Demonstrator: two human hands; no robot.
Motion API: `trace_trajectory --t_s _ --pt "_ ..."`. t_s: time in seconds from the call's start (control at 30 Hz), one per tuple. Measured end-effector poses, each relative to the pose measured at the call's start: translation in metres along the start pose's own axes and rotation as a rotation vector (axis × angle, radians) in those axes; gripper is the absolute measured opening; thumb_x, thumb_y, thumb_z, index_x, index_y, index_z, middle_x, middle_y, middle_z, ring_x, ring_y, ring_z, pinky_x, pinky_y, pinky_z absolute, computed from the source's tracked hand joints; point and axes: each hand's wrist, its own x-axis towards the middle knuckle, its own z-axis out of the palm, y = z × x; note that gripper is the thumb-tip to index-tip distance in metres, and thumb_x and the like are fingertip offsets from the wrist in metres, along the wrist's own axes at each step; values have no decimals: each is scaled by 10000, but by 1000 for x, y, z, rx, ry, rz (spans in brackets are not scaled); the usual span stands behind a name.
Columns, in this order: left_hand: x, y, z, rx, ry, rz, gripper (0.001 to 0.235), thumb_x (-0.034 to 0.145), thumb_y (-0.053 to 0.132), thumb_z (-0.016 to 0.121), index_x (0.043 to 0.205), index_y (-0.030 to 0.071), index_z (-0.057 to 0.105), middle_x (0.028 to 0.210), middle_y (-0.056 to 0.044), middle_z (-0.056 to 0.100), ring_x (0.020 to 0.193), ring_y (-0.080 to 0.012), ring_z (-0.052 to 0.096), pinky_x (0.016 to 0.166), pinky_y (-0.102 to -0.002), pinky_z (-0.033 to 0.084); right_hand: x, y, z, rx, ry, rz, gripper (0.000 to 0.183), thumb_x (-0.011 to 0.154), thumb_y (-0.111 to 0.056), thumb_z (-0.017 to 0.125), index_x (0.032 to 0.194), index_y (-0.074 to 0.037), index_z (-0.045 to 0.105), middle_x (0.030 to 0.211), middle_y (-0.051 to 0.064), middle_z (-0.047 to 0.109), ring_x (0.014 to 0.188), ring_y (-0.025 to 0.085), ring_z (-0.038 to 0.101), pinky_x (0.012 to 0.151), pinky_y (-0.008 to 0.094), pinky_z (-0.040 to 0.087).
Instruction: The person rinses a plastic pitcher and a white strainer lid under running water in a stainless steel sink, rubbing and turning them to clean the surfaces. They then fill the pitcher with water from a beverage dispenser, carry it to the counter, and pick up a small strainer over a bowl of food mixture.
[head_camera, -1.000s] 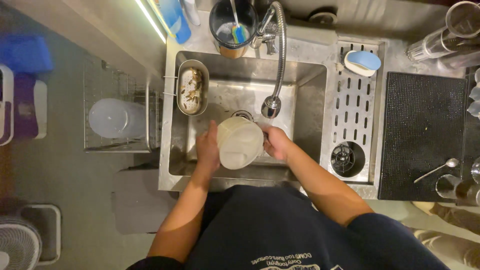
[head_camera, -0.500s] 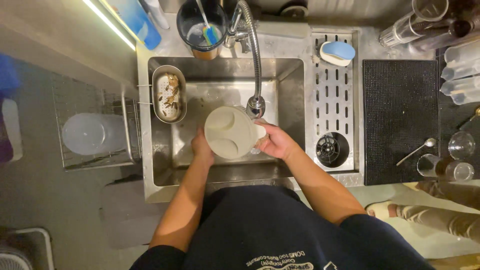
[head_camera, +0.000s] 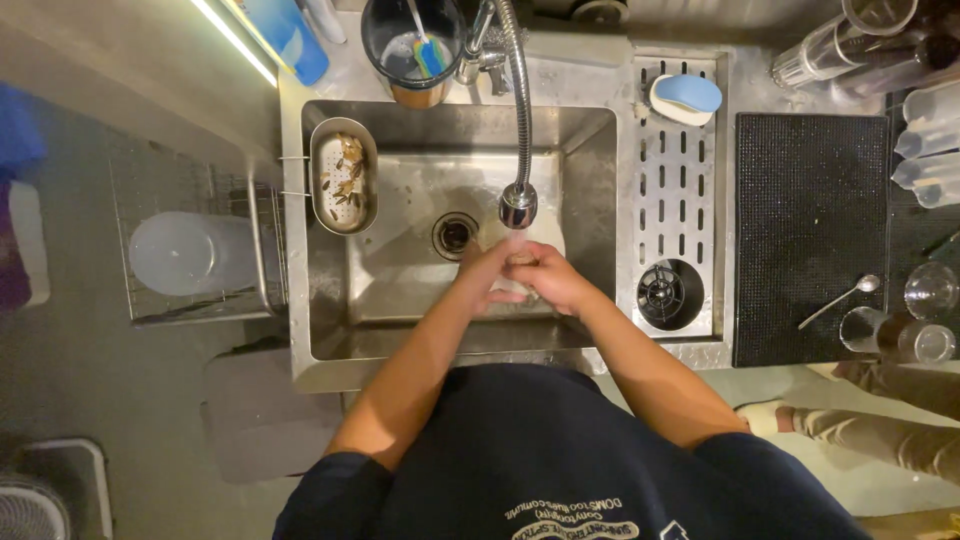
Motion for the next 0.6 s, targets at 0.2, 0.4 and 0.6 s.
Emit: trace_trajectory --t_s 0.2,0.4,0.6 --pt "-15 7 -15 25 39 222 797 834 299 656 1544 269 297 1462 -103 511 1213 -337 618 703 -521 662 13 -11 -5 103 -93 174 293 847 -30 715 1129 49 715 1034 115 722 891 182 661 785 327 527" --pt "-31 -4 -30 6 66 305 861 766 110 533 1565 303 276 1406 -79 546 1143 -339 646 679 -502 651 1 -61 26 -578 232 -419 428 886 -135 654 1287 -31 549 1126 221 702 1019 392 692 863 432 551" --pt "-20 -12 -41 -60 80 456 824 760 76 544 1535 255 331 1369 -118 570 1091 -351 666 589 -477 659 10 -54 44 -1112 120 -369 502 765 -154 697 1242 -58 571 1094 278 658 955 466 651 806 526 548"
